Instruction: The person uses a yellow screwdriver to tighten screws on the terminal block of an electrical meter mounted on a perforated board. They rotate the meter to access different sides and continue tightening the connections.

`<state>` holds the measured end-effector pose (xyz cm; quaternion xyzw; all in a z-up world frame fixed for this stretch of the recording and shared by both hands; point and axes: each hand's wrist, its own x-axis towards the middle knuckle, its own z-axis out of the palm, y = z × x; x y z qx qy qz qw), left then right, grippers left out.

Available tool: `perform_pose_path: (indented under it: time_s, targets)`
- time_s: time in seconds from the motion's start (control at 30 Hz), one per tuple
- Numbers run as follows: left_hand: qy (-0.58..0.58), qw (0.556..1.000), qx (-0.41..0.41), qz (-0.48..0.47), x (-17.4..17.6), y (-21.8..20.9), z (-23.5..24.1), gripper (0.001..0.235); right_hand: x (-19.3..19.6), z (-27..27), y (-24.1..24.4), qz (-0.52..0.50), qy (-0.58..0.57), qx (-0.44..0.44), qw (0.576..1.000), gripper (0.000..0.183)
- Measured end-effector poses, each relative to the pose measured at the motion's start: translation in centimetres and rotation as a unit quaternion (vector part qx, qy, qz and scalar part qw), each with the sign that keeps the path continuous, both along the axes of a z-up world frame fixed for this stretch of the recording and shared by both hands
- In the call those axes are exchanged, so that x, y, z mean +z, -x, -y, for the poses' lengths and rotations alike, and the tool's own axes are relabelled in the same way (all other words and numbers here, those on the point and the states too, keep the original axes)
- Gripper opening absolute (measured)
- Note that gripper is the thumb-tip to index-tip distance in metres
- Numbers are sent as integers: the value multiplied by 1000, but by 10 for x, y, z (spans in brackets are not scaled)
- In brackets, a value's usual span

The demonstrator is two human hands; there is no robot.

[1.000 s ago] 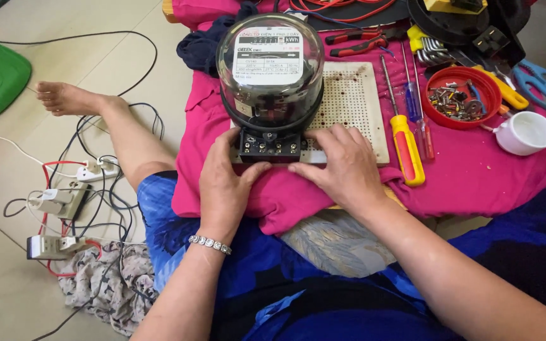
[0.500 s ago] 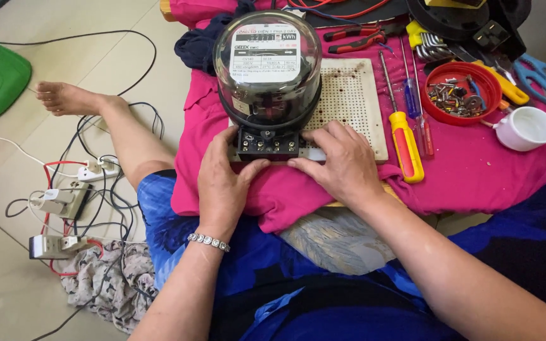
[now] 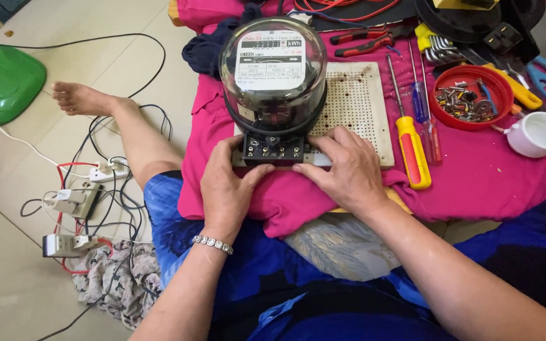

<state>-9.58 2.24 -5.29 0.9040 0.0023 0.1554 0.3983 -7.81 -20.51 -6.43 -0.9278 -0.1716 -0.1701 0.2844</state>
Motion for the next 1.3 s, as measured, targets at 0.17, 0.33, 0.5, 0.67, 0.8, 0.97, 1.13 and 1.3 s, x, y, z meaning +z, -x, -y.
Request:
perform_pose_path:
  time_s: [0.17, 0.33, 0.5, 0.67, 0.8, 0.97, 1.13, 1.3]
  targets:
    - [-4, 1000, 7, -5, -3, -2, -1, 72, 4, -1, 0, -5, 12, 4, 1000, 47]
    - [2, 1000, -2, -3, 6, 1, 0, 73, 2, 1, -1, 5, 2, 3, 1000, 50]
    - [3, 1000, -5, 3, 0, -1, -1, 69, -3, 4, -3, 22, 30, 9, 999, 47]
    - [-4, 1000, -6, -1, 1, 0, -1, 69, -4, 3, -4, 24, 31, 6, 999, 48]
    - [25, 1000, -5, -12, 2, -2, -2, 70, 8, -1, -3, 7, 6, -11, 1000, 54]
    - [36, 999, 2, -17, 2, -5, -2, 58, 6, -3, -2, 4, 13, -11, 1000, 51]
    - [48, 999, -4, -10, 2, -5, -1, 55, 4, -1, -2, 10, 6, -6, 1000, 51]
    - [-34, 988, -30, 145, 15, 3, 8, 53, 2, 10, -2, 14, 3, 24, 1000, 43]
